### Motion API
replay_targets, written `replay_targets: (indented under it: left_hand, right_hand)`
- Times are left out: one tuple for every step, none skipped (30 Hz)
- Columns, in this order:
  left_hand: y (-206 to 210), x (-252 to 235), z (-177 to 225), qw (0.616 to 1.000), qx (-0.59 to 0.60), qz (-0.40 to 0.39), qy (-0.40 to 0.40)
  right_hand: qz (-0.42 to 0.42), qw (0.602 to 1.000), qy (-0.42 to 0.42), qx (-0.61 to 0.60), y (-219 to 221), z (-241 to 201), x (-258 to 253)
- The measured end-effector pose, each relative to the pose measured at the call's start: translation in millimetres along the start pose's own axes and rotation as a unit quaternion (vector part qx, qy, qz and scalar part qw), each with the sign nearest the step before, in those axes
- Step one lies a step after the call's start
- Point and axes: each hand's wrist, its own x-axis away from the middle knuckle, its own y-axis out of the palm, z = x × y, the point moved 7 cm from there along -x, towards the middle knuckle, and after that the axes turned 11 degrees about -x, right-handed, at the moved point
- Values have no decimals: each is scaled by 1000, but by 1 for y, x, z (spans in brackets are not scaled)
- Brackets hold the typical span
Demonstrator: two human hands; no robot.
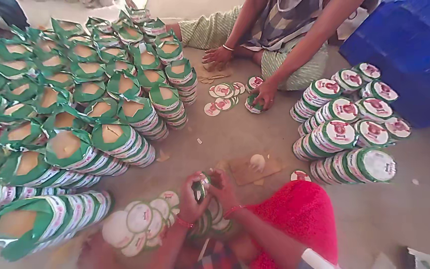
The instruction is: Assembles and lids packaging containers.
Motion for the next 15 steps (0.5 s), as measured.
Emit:
replay_targets:
  left_hand:
    - [2,-1,-1,1000,1,9,1]
    - [4,-2,-1,1000,4,17,1]
    - [6,-2,-1,1000,7,23,3]
    - [7,-2,-1,1000,11,24,3]
    - [7,-2,-1,1000,20,24,2]
    - [7,-2,-1,999,31,24,0]
    - [7,-2,-1,999,35,25,-1]
    - [7,-2,-2,999,31,31,-1]
    - [7,-2,-2,999,22,38,0]
    - [7,-1,-3,999,13,39,-1]
    - [8,-1,-3,999,0,44,1]
    - [8,-1,-2,999,-12,49,3]
    - [9,-1,-2,998,-19,54,4]
    - [10,0,-2,998,-24,60,3]
    - [11,0,-1,997,-25,66,3]
  right_hand:
    - [14,1000,7,-22,0,4,-1]
    - [30,998,19,-47,-1,8,-2]
    - [42,997,30,-65,0,10,-3]
    - [51,995,38,-77,0,11,-3]
    - [58,993,46,-87,1,12,-3]
    - [63,992,53,-95,3,12,-3]
    - [64,991,58,-102,4,12,-3]
    - [62,991,60,-105,3,14,-4]
    - [59,991,64,-103,1,16,-5]
    - [58,991,69,-101,-2,19,-6]
    - [58,990,81,-98,-4,20,-6]
    - [59,989,93,-97,-6,20,-4]
    - [56,988,99,-101,-6,18,-2]
    - [51,988,94,-107,-7,17,1]
    - [42,989,85,-115,-7,17,2]
